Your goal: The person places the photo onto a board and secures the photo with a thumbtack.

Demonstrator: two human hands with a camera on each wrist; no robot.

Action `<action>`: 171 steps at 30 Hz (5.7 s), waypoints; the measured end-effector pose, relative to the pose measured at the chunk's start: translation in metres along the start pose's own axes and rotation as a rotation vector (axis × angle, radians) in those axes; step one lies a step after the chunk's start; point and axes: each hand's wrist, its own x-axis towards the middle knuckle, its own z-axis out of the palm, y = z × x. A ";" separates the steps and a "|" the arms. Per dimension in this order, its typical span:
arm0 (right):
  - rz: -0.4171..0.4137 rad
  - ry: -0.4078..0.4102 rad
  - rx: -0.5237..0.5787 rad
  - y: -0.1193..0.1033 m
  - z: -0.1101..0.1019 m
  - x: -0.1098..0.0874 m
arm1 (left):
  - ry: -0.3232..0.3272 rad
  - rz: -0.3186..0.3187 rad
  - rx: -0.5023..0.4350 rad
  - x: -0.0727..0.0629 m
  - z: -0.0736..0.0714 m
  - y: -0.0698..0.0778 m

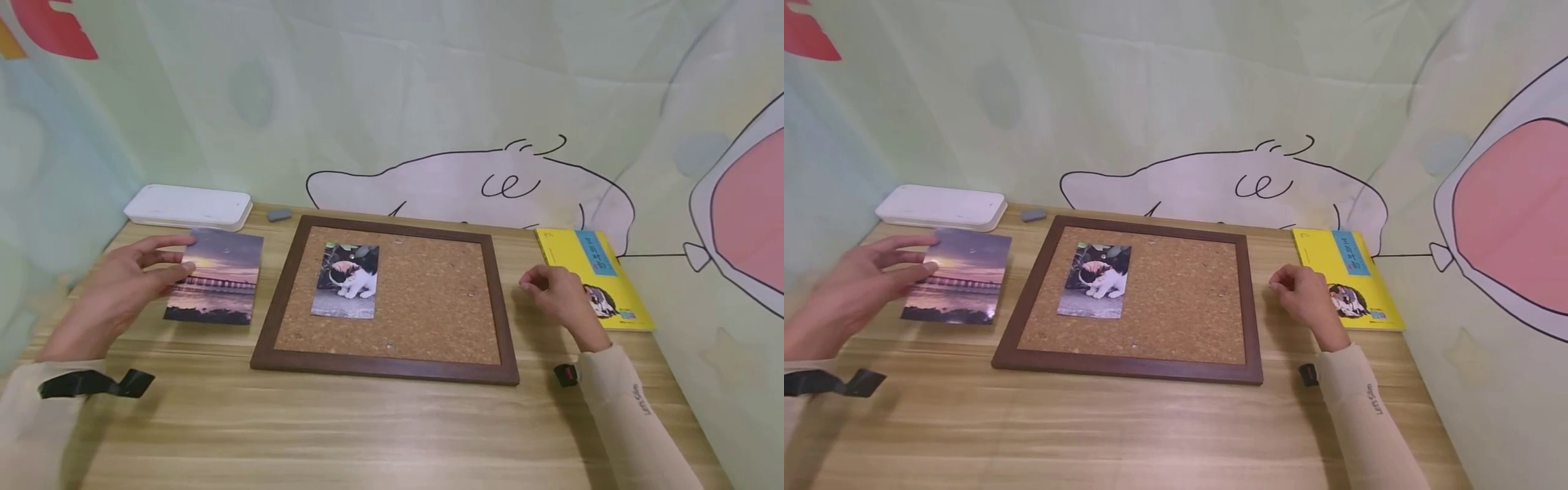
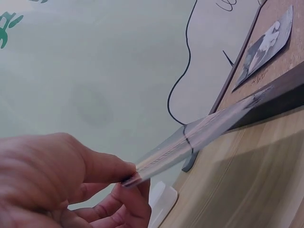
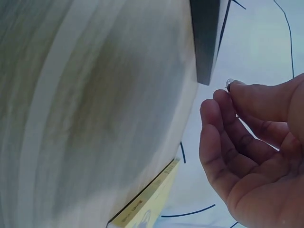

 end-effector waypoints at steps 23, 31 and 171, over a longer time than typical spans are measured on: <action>-0.013 0.018 0.152 -0.019 -0.005 -0.006 | -0.070 0.032 -0.125 0.013 0.031 0.032; 0.007 0.013 0.224 -0.026 0.001 -0.005 | -0.103 0.022 -0.142 0.019 0.044 0.050; 0.009 -0.141 0.485 -0.087 0.049 0.037 | -0.104 0.130 0.007 0.036 0.286 0.155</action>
